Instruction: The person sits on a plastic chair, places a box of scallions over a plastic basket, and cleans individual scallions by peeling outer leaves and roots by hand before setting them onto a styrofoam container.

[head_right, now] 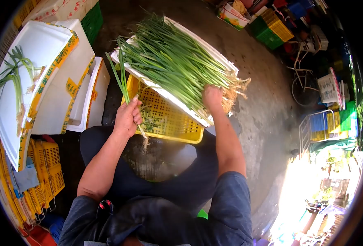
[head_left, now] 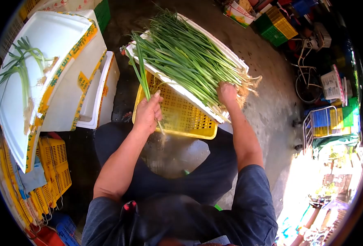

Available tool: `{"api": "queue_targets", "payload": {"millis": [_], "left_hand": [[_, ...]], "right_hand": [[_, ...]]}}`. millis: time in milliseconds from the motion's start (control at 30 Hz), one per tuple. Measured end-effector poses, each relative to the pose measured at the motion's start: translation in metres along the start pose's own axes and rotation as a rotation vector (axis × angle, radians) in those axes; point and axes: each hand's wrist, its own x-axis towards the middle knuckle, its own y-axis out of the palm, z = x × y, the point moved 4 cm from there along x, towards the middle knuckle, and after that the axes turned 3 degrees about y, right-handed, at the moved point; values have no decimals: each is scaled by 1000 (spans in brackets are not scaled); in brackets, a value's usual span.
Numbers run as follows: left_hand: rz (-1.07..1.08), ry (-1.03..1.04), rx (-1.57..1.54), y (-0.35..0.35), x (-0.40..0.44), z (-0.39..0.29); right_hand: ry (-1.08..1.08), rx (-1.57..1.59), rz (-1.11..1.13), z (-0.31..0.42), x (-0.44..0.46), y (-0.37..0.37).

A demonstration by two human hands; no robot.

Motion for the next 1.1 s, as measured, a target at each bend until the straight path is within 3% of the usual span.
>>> {"api": "queue_targets", "payload": {"millis": [67,167,267,367,433,567,667,900,1100], "left_hand": [[18,8,6,0,2,1],[20,16,-11,2,0,1],[9,37,-19,5,-4,-2],[16,45,-26,8,-3,2],[42,37,-11,8,0,10],[56,61,72,6,2,24],[80,66,149,2,2,26],[63,114,191,-1,2,17],[50,133,201,-5,7,23]], "right_hand": [[0,-17,44,-2,3,-2],[-7,11,-70,-1,-2,-26],[32,319,-123,6,-18,-59],[40,712,-8,23,-55,-71],[471,1450,263,46,-87,-50],[539,1859,319,103,-144,-19],[555,2055,378,151,-169,-39],[520,2086,534,185,-189,-42],[429,1928,600,195,-196,-36]]}}
